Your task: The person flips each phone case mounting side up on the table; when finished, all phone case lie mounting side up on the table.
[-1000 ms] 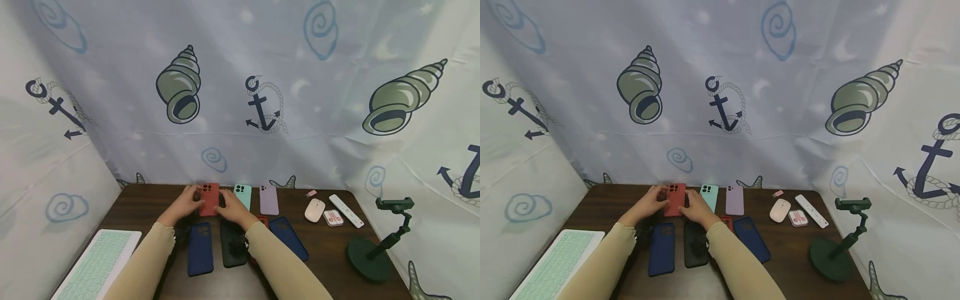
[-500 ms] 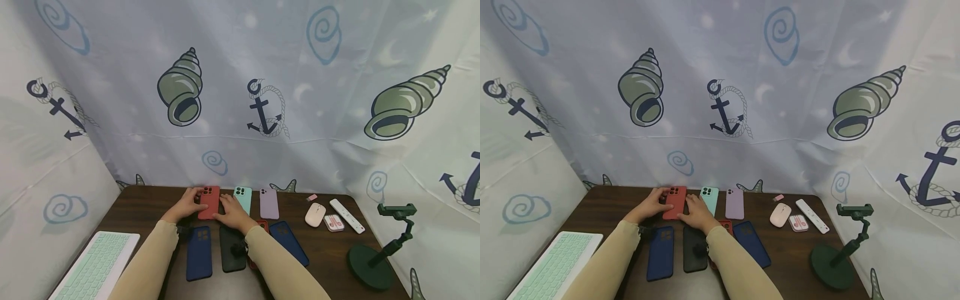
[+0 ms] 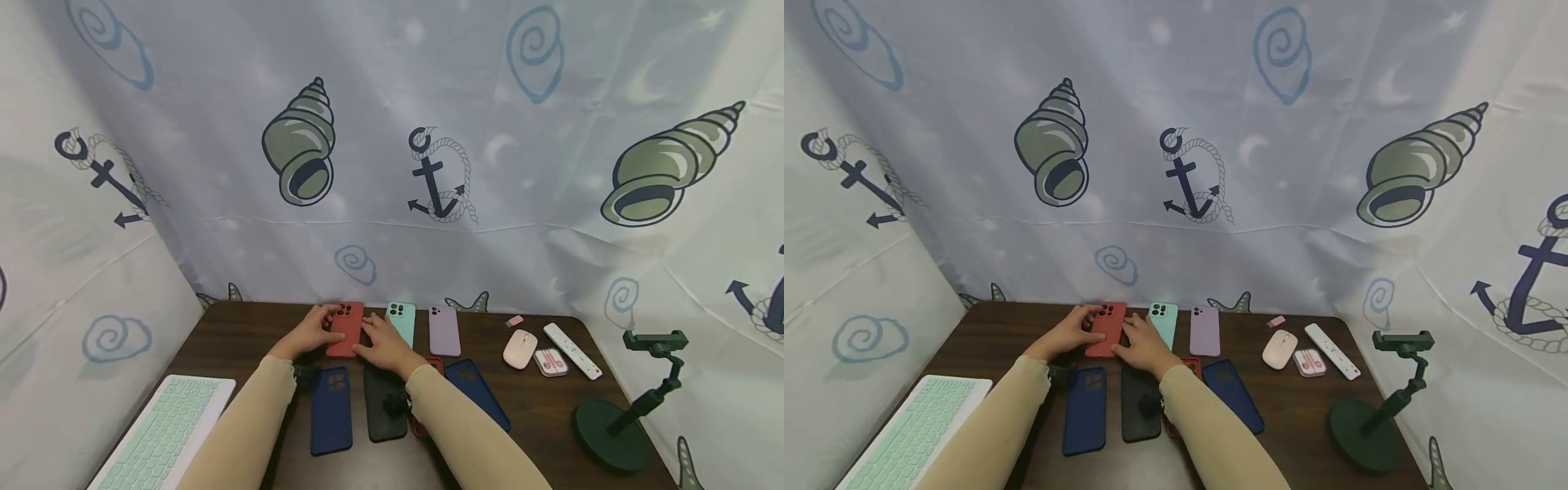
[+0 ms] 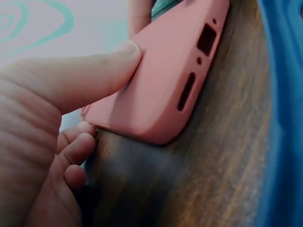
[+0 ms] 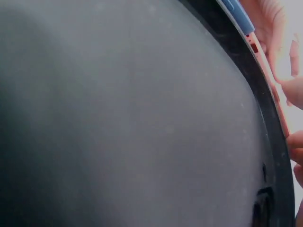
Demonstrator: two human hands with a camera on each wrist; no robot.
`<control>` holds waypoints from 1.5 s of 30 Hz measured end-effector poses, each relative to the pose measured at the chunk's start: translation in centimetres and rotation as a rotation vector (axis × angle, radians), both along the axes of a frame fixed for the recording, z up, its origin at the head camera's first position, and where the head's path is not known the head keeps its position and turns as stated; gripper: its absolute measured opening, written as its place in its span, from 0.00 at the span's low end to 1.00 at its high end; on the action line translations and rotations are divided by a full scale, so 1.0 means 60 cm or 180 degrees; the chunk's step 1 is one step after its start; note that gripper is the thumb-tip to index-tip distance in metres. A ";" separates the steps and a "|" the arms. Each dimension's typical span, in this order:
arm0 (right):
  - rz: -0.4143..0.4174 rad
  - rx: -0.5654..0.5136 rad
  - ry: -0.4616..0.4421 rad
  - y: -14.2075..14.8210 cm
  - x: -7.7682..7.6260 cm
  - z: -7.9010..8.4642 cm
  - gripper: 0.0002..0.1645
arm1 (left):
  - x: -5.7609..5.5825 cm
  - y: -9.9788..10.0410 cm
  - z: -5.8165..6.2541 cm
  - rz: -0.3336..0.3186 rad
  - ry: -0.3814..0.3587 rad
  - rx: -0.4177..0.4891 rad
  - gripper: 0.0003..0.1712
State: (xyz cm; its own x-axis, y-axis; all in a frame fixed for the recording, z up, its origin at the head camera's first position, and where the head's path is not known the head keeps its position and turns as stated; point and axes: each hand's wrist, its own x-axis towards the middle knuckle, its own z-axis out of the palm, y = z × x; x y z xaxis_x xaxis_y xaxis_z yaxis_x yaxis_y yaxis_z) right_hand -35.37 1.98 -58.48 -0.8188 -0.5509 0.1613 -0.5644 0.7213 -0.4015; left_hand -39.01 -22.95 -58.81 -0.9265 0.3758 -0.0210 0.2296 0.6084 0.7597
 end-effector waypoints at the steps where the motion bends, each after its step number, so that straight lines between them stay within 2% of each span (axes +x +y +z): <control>1: 0.0001 0.0002 0.0032 -0.001 0.000 0.002 0.42 | 0.000 0.001 0.000 -0.0024 0.0029 -0.0011 0.48; 5: -0.0069 -0.0082 0.0070 -0.011 0.006 0.009 0.41 | 0.000 0.003 -0.002 -0.0155 0.0191 -0.0013 0.49; 12: -0.0513 -0.0037 -0.0022 -0.032 0.019 0.027 0.45 | -0.004 0.002 -0.002 -0.0266 0.0296 0.0215 0.46; 17: -0.0302 -0.0605 -0.0677 -0.040 0.028 0.040 0.51 | -0.002 -0.001 -0.005 -0.0498 0.0267 0.0454 0.44; 19: -0.0212 -0.0765 -0.0796 -0.042 0.032 0.043 0.53 | -0.001 -0.004 -0.005 -0.0560 0.0175 0.0547 0.43; 21: -0.0215 -0.0789 -0.0674 -0.046 0.034 0.045 0.52 | -0.001 -0.007 -0.002 -0.0530 0.0026 0.0614 0.43; 24: -0.0361 -0.0771 -0.0467 -0.052 0.035 0.049 0.47 | -0.002 -0.012 0.003 -0.0402 -0.0216 0.0660 0.42; 27: -0.0479 -0.0802 -0.0429 -0.055 0.037 0.051 0.45 | -0.005 -0.014 0.005 -0.0332 -0.0350 0.0724 0.41; 32: -0.0602 -0.0966 -0.0520 -0.061 0.042 0.047 0.42 | -0.012 -0.016 -0.003 -0.0390 -0.0298 0.0868 0.41; 37: -0.0888 -0.1130 -0.0526 -0.074 0.048 0.039 0.42 | -0.015 -0.020 -0.007 -0.0364 -0.0312 0.0963 0.42; 40: -0.0985 -0.1107 -0.0392 -0.080 0.049 0.038 0.42 | -0.015 -0.020 -0.008 -0.0315 -0.0348 0.0988 0.41; 45: -0.0967 -0.0915 -0.0121 -0.082 0.049 0.040 0.41 | -0.017 -0.019 -0.009 -0.0236 -0.0412 0.1011 0.41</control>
State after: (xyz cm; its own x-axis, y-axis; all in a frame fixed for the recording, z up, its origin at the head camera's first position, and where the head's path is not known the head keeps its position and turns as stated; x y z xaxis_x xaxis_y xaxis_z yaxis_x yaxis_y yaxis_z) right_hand -32.45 -2.92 -56.07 -0.9455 -0.2204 0.2397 -0.3241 0.7082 -0.6272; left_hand -40.02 -24.07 -59.32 -0.8937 0.4487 -0.0078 0.1537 0.3223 0.9341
